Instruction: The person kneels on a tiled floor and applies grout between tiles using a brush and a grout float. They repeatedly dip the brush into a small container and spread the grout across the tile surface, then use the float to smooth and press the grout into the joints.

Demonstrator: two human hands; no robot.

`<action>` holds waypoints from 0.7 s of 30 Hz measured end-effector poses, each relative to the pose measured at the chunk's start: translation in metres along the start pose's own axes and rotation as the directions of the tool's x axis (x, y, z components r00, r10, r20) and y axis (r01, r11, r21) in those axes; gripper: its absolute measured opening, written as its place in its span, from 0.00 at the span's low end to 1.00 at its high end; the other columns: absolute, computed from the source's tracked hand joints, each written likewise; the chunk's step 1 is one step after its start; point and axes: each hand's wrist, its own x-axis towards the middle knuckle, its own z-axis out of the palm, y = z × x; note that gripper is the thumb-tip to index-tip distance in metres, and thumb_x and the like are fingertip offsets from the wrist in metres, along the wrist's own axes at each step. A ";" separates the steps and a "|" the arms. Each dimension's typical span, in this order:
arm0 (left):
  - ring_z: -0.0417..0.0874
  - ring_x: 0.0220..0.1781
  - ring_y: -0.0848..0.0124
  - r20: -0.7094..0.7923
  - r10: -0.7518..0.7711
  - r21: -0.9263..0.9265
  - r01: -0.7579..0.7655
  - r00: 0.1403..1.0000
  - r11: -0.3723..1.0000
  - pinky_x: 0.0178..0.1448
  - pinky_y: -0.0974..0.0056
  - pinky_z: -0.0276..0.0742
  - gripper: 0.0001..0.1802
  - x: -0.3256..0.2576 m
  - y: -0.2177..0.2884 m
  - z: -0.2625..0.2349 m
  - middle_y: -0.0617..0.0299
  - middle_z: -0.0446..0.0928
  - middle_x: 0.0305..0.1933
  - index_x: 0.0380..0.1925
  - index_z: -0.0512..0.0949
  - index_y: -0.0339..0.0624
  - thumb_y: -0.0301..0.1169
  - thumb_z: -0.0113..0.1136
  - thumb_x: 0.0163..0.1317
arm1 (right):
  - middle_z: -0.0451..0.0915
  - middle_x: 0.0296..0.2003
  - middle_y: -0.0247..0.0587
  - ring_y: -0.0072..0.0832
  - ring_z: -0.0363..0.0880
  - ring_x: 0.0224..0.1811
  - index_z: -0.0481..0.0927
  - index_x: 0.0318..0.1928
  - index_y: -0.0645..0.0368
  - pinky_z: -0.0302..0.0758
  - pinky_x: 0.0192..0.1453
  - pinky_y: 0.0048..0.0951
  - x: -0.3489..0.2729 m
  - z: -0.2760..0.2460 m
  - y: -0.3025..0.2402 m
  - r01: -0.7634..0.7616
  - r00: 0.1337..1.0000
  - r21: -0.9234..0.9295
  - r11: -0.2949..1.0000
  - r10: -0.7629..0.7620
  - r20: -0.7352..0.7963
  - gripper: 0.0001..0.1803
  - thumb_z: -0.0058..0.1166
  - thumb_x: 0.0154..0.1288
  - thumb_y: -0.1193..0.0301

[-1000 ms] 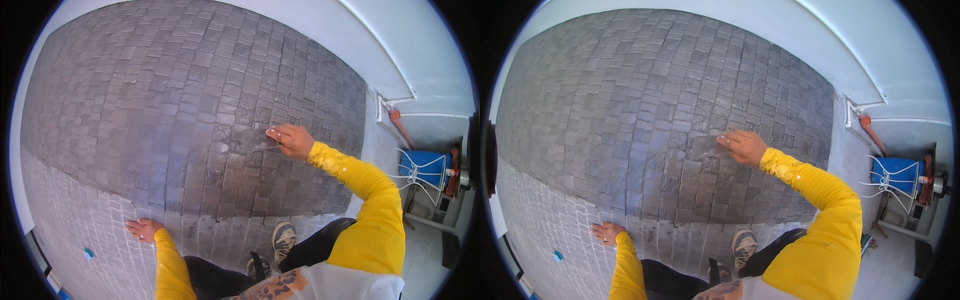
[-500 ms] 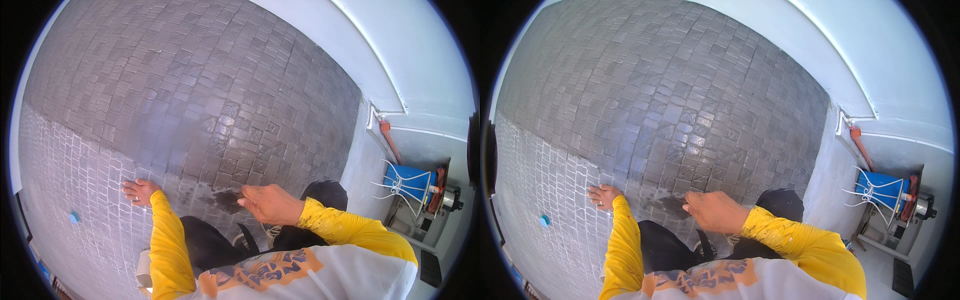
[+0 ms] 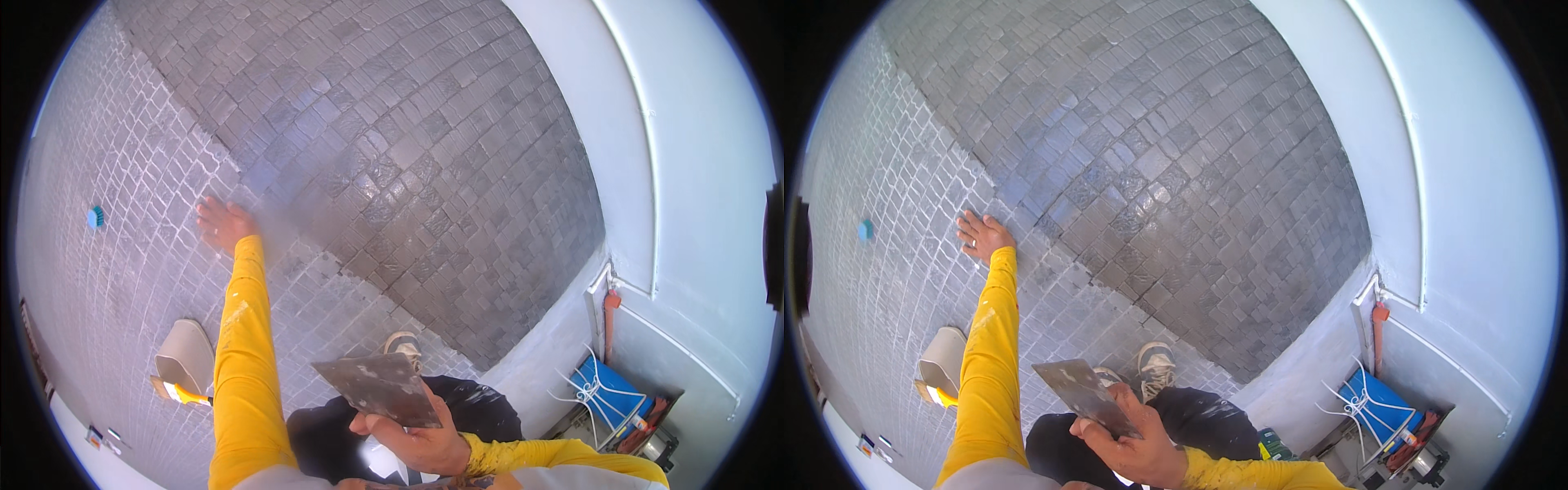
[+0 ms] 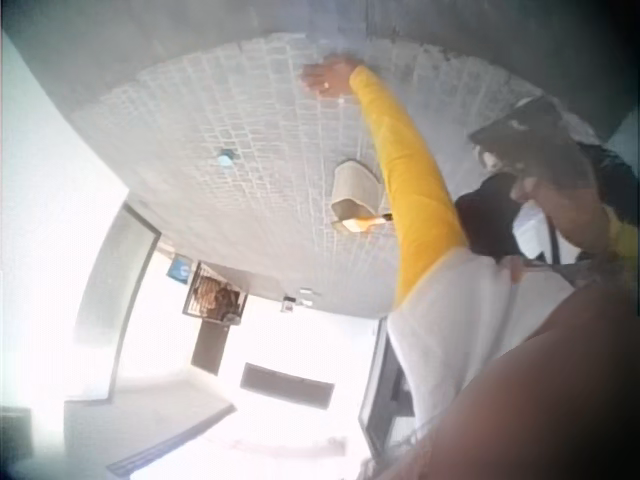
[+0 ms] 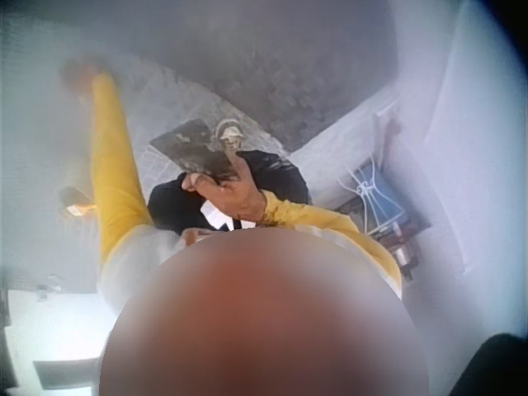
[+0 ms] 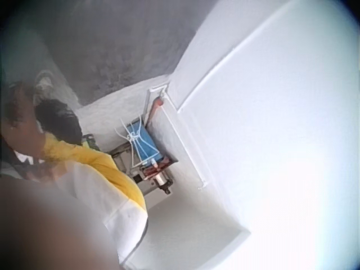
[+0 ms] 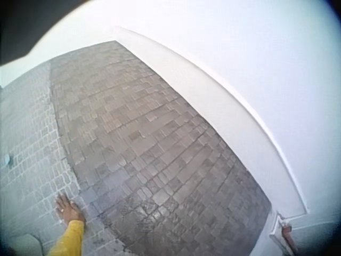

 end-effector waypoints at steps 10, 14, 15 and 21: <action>0.81 0.59 0.57 0.299 0.407 -0.614 -0.153 0.863 0.774 0.59 0.64 0.77 0.26 0.000 -0.116 -0.053 0.49 0.79 0.58 0.64 0.70 0.45 0.28 0.54 0.64 | 0.81 0.40 0.52 0.48 0.83 0.38 0.67 0.46 0.61 0.81 0.41 0.39 -0.076 0.001 0.114 0.207 0.976 -0.657 0.725 -0.106 0.191 0.12 0.53 0.65 0.78; 0.77 0.15 0.71 0.764 0.200 -0.506 0.377 0.613 0.776 0.22 0.65 0.74 0.23 -0.195 -0.189 -0.147 0.58 0.84 0.31 0.60 0.74 0.39 0.28 0.54 0.63 | 0.81 0.42 0.52 0.52 0.81 0.43 0.71 0.48 0.60 0.78 0.45 0.44 -0.094 0.004 0.163 0.257 0.966 -0.782 0.569 -0.165 0.198 0.11 0.51 0.67 0.73; 0.76 0.14 0.71 0.714 0.216 -0.477 0.237 0.665 0.846 0.21 0.65 0.73 0.20 -0.251 -0.211 -0.182 0.58 0.83 0.28 0.54 0.78 0.40 0.31 0.60 0.62 | 0.81 0.43 0.52 0.52 0.81 0.44 0.72 0.49 0.60 0.78 0.46 0.45 -0.098 0.003 0.175 0.253 0.966 -0.809 0.531 -0.177 0.187 0.11 0.50 0.68 0.72; 0.81 0.55 0.51 0.947 -0.190 0.117 0.272 0.257 0.955 0.61 0.55 0.75 0.21 -0.490 -0.393 -0.473 0.50 0.84 0.48 0.40 0.85 0.45 0.50 0.61 0.59 | 0.79 0.52 0.57 0.53 0.78 0.54 0.72 0.63 0.61 0.74 0.59 0.42 -0.136 -0.007 0.215 0.205 0.964 -0.848 0.489 -0.253 0.087 0.21 0.47 0.73 0.67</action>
